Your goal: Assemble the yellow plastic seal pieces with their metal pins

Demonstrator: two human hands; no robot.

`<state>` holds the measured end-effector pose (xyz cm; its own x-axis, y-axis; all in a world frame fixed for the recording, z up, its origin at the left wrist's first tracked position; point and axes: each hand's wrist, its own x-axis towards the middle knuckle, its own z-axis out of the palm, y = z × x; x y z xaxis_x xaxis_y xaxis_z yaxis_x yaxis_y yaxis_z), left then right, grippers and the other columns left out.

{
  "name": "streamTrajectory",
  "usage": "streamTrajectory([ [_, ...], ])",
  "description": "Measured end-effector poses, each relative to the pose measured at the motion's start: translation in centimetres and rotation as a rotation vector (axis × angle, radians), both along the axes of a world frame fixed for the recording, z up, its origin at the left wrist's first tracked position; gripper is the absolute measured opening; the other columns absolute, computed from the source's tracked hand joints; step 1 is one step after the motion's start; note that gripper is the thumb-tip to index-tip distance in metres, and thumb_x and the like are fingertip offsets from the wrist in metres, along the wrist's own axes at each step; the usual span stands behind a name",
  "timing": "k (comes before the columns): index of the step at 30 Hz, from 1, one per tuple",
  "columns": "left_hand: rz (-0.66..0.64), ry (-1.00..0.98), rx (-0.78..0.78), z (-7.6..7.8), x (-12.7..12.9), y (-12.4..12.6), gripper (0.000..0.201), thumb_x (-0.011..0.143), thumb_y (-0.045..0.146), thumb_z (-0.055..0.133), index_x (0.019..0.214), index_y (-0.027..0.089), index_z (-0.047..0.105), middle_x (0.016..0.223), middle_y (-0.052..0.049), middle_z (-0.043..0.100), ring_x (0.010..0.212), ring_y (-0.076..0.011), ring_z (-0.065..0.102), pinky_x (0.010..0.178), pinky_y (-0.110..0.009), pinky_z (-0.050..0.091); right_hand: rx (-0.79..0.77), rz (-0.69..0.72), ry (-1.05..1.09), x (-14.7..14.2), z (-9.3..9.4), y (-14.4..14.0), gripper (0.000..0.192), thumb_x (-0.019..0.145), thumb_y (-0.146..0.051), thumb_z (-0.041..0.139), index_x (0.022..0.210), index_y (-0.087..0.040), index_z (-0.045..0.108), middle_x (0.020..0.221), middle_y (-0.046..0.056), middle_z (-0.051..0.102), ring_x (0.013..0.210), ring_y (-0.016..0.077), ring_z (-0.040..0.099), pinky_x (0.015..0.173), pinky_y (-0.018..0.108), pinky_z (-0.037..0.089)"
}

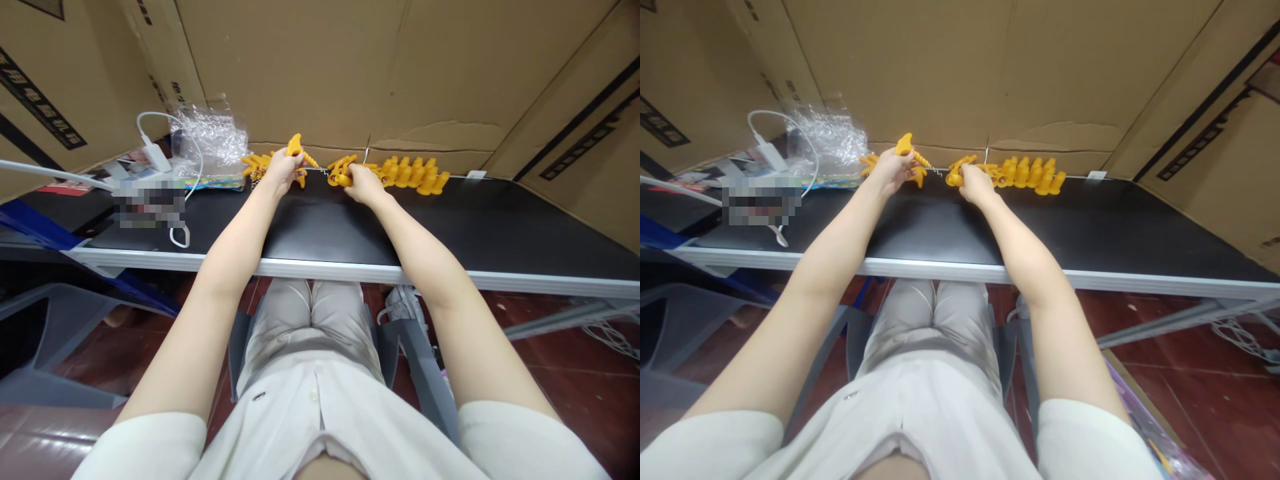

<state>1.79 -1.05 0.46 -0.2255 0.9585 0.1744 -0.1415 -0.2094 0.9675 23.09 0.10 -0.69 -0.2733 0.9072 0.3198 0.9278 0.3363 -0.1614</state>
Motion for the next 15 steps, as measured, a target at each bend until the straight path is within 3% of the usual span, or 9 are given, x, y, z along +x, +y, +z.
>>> streamTrajectory([
  [7, -0.038, 0.051, -0.009, 0.0, -0.3, -0.1, 0.012, 0.096, 0.009, 0.057, 0.095, 0.020, 0.060, 0.096, -0.003, 0.074, 0.105, -0.0161, 0.076, 0.097, -0.030, 0.059, 0.048, 0.086, 0.085, -0.5, -0.3, 0.2, 0.032, 0.088, -0.014, 0.072, 0.120, -0.019, 0.075, 0.132, 0.015, 0.077, 0.124, 0.0385, 0.072, 0.109, 0.050, 0.057],
  [13, -0.141, 0.032, -0.103, 0.6, 0.4, -1.5, 0.017, 0.096, 0.001, 0.059, 0.091, 0.018, 0.057, 0.084, 0.000, 0.069, 0.091, -0.0117, 0.077, 0.104, -0.030, 0.060, 0.048, 0.135, 0.138, -0.6, -0.1, 0.1, 0.033, 0.089, -0.014, 0.072, 0.123, -0.016, 0.076, 0.131, 0.015, 0.078, 0.125, 0.0366, 0.072, 0.110, 0.047, 0.055],
  [15, -0.184, 0.081, -0.141, 0.6, 0.6, -1.8, 0.016, 0.093, 0.001, 0.064, 0.100, 0.015, 0.061, 0.088, -0.002, 0.071, 0.088, -0.0121, 0.077, 0.103, -0.031, 0.061, 0.059, 0.147, 0.129, -0.6, -0.1, 0.0, 0.034, 0.089, -0.013, 0.071, 0.123, -0.015, 0.077, 0.132, 0.015, 0.078, 0.127, 0.0366, 0.072, 0.112, 0.047, 0.054],
])
